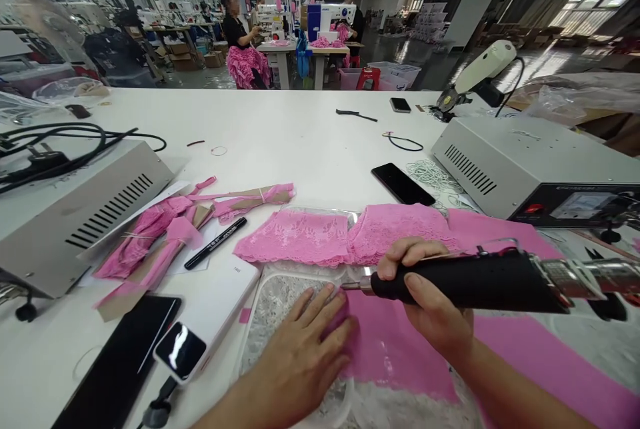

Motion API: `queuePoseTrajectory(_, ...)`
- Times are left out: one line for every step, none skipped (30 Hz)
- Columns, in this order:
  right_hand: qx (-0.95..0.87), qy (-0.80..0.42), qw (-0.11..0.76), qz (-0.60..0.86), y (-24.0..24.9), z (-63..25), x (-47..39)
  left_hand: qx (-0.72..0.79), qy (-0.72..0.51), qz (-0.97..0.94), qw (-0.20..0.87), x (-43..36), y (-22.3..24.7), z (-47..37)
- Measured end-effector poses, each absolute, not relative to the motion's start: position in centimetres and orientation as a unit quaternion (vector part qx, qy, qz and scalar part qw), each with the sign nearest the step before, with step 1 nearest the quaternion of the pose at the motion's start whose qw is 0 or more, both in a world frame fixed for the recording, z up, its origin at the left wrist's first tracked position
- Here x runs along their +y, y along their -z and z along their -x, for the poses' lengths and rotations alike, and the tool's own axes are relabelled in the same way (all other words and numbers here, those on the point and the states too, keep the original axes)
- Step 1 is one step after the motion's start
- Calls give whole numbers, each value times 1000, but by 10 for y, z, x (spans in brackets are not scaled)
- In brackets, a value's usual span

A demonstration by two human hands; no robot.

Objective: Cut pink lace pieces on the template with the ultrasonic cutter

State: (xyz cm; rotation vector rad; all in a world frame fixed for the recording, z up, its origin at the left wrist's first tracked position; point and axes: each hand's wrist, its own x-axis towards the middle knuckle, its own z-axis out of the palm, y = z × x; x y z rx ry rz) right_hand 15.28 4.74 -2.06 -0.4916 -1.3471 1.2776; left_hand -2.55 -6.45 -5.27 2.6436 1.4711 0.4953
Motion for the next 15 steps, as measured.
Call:
queuePoseTrajectory(-571,-545,577,209,20,-153,49,477,-167,-862,30,-64,54,26)
queuePoseTrajectory(-565,-545,583,209,18,-154,51,474,-174,-863,20,-64,56,27)
queuePoseTrajectory(-558,-544,590,209,15,-157,53,471,-183,-863,6,-64,58,28)
queuePoseTrajectory(-552,-540,599,210,11,-162,56,467,-191,-863,-10,-64,60,29)
queuePoseTrajectory(-547,-533,609,213,7,-170,59,463,-197,-864,-27,-63,62,30)
queuePoseTrajectory(-542,-523,620,219,3,-179,61,458,-201,-865,-43,-62,64,32)
queuePoseTrajectory(-537,-513,630,228,-1,-190,63,452,-204,-866,-56,-61,65,33)
queuePoseTrajectory(-529,-505,637,241,-3,-202,64,448,-206,-867,-68,-60,66,34)
queuePoseTrajectory(-518,-500,645,255,-4,-214,64,443,-207,-869,-77,-59,67,35)
queuePoseTrajectory(-505,-499,651,267,-4,-224,64,439,-207,-870,-85,-58,67,36)
queuePoseTrajectory(-492,-500,657,277,-2,-234,62,435,-206,-872,-91,-57,67,36)
queuePoseTrajectory(-480,-502,661,285,1,-241,61,432,-206,-873,-95,-57,68,37)
queuePoseTrajectory(-470,-505,663,291,4,-246,60,430,-206,-874,-96,-57,68,38)
queuePoseTrajectory(-462,-508,665,294,8,-250,58,430,-207,-874,-93,-58,69,38)
queuePoseTrajectory(-456,-512,666,295,11,-251,58,433,-209,-872,-87,-58,70,38)
